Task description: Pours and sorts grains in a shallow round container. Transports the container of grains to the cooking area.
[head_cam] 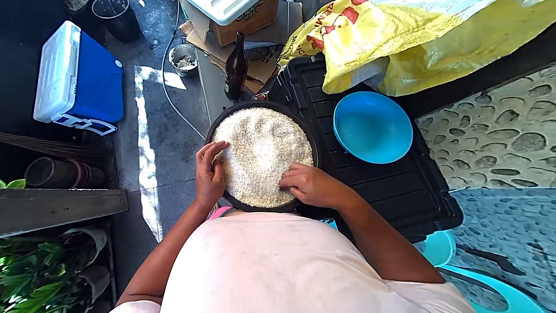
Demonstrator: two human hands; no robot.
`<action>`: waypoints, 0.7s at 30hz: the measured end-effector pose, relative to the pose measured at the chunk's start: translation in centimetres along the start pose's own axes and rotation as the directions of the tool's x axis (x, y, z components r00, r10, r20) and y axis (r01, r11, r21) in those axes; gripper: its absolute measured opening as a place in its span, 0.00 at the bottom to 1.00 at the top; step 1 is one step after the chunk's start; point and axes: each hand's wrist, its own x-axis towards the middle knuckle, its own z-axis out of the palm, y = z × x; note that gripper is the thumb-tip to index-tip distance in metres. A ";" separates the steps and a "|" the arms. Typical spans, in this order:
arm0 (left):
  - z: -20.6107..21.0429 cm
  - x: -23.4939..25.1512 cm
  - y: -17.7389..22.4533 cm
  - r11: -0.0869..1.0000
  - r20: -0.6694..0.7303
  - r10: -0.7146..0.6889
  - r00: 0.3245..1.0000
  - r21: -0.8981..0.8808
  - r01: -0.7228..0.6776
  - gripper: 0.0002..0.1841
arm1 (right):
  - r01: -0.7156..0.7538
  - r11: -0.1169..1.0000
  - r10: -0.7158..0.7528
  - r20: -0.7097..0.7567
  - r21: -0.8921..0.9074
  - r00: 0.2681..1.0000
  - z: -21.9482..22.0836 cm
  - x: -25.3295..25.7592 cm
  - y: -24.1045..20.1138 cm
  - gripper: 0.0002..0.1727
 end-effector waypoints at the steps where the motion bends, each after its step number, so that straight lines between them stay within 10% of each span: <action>1: 0.0 0.0 0.0 1.000 -0.003 0.002 1.000 0.002 -0.002 0.25 | 0.017 1.000 -0.017 -0.007 -0.012 1.000 0.1 0.7 0.0 0.16; 12: 0.0 0.0 -0.1 1.000 0.001 -0.011 1.000 0.022 0.010 0.26 | 0.075 0.996 -0.058 -0.298 0.047 0.953 -4.4 6.1 -1.2 0.22; 21: -0.1 -0.1 0.1 0.999 -0.002 -0.021 1.000 0.039 0.022 0.29 | -0.454 0.879 0.422 -0.202 -0.149 0.884 -4.8 1.4 1.3 0.17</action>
